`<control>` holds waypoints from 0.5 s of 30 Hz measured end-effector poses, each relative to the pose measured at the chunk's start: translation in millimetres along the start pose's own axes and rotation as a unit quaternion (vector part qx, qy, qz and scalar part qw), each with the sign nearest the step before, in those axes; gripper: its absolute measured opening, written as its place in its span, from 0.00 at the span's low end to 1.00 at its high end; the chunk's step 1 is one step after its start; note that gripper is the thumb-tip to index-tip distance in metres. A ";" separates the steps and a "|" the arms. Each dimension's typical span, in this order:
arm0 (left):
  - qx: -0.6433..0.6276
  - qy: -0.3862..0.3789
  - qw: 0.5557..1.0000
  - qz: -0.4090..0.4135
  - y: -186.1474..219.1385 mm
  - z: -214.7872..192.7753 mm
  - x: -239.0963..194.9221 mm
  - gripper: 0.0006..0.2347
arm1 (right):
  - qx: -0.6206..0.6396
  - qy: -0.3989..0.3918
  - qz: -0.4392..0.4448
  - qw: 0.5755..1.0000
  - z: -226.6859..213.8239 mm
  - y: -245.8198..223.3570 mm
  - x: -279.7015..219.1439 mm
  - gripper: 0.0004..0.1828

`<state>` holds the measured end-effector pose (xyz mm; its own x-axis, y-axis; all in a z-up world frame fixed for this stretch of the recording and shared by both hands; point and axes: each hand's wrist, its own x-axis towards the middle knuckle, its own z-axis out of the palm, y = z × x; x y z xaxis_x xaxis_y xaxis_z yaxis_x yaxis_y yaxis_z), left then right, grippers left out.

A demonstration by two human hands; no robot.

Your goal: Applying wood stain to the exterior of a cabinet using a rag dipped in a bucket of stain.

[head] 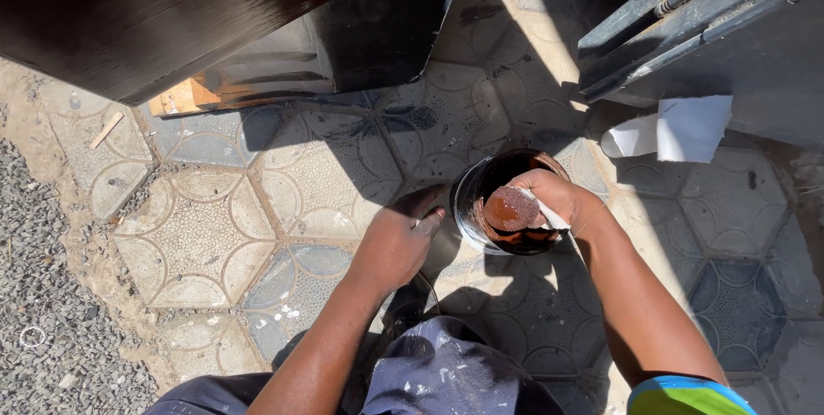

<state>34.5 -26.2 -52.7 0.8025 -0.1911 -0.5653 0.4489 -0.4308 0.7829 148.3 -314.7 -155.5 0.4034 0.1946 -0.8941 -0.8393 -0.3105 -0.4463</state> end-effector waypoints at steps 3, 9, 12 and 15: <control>-0.041 0.013 0.998 0.036 44.6 -10.7 -34.2 0.20 | 0.144 -0.080 -0.078 0.983 11.5 5.3 -2.7 0.08; -0.048 0.100 0.978 0.178 131.5 -34.2 -100.7 0.20 | 0.230 -0.044 -0.294 0.927 99.1 -40.4 -10.4 0.10; 0.010 0.160 0.942 0.294 149.3 -5.6 -106.9 0.21 | 0.243 -0.001 -0.459 0.854 152.1 -83.7 -47.9 0.09; 0.043 0.273 0.884 0.377 163.8 15.3 -102.0 0.21 | 0.264 0.064 -0.619 0.737 213.2 -151.5 -93.0 0.15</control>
<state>20.2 -90.7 129.2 0.9412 -0.0079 0.3378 -0.3077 -0.4326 0.8474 160.2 -87.3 3.4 0.9817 -0.0751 0.1752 0.1902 0.4439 -0.8756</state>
